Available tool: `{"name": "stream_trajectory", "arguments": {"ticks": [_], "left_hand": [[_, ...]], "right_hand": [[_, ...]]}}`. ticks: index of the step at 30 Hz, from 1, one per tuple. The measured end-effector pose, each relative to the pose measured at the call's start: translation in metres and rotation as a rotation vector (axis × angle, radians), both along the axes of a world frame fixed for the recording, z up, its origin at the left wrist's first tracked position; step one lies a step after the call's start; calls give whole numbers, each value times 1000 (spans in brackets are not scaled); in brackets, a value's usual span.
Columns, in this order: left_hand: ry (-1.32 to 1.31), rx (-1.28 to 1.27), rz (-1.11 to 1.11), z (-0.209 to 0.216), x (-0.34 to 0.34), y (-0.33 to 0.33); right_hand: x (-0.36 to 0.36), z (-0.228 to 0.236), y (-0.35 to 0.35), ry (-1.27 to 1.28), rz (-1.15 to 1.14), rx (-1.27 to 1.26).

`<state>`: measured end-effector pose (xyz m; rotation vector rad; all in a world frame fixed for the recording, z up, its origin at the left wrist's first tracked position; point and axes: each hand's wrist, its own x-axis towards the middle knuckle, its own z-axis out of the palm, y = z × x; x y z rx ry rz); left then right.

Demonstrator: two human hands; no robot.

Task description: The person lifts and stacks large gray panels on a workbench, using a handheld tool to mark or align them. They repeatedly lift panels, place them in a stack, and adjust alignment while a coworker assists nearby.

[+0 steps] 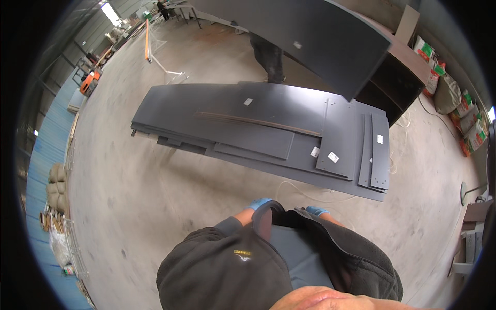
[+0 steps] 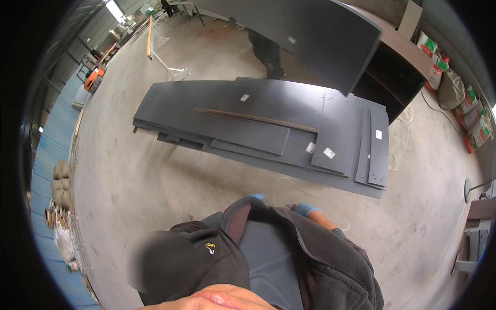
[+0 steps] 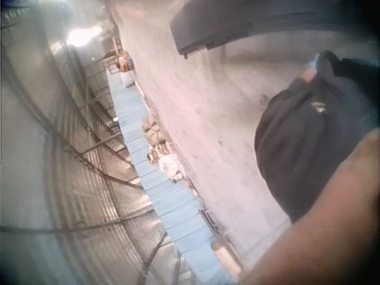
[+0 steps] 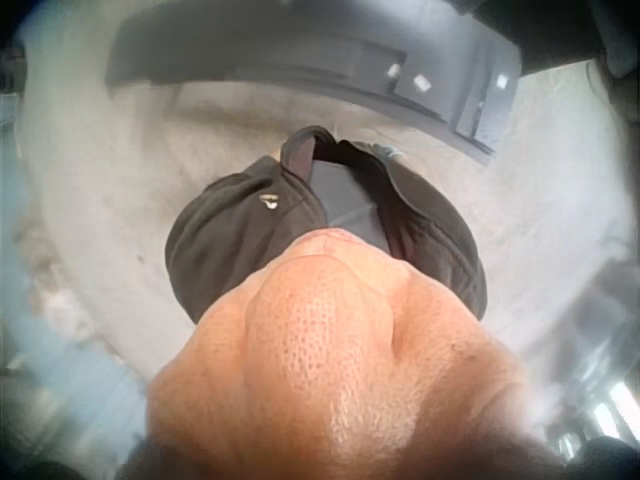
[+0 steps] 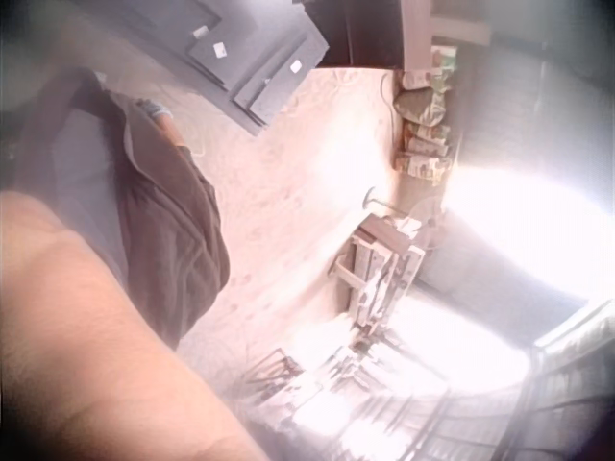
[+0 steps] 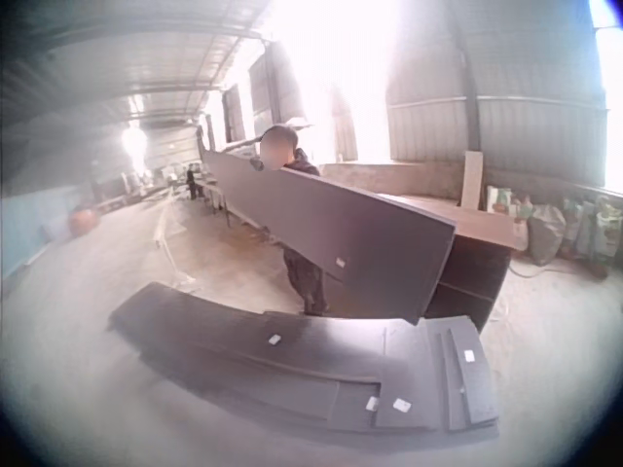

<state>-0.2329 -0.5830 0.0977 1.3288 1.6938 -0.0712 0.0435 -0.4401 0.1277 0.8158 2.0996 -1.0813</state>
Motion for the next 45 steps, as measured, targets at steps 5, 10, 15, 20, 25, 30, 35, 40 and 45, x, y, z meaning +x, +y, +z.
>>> {"name": "stream_trajectory", "arguments": {"ticks": [5, 10, 15, 20, 25, 30, 35, 40, 45], "left_hand": [[-28, 0, 129, -12, -58, -86], [-59, -36, 284, -24, -110, -178], [-83, -70, 430, -41, -140, -251], [-101, -101, 570, -59, -151, -305], [-103, -103, 681, -68, -153, -329], [-100, -106, 730, -63, -155, -332], [-106, -92, 761, -64, -158, -317], [-108, -98, 771, -73, -160, -306], [-110, -124, 720, -85, -173, -294]], "right_hand": [[-66, 18, -54, -168, -34, -43], [-121, 7, -115, -186, -60, -56], [-148, -6, -146, -198, -70, -53], [-170, -4, -154, -213, -61, -37], [-199, -13, -152, -189, -20, -45], [-224, -40, -143, -223, 63, -25], [-227, -44, -132, -222, 89, -12], [-220, -10, -118, -220, 65, -29], [-225, 11, -107, -171, 35, -49]]}}
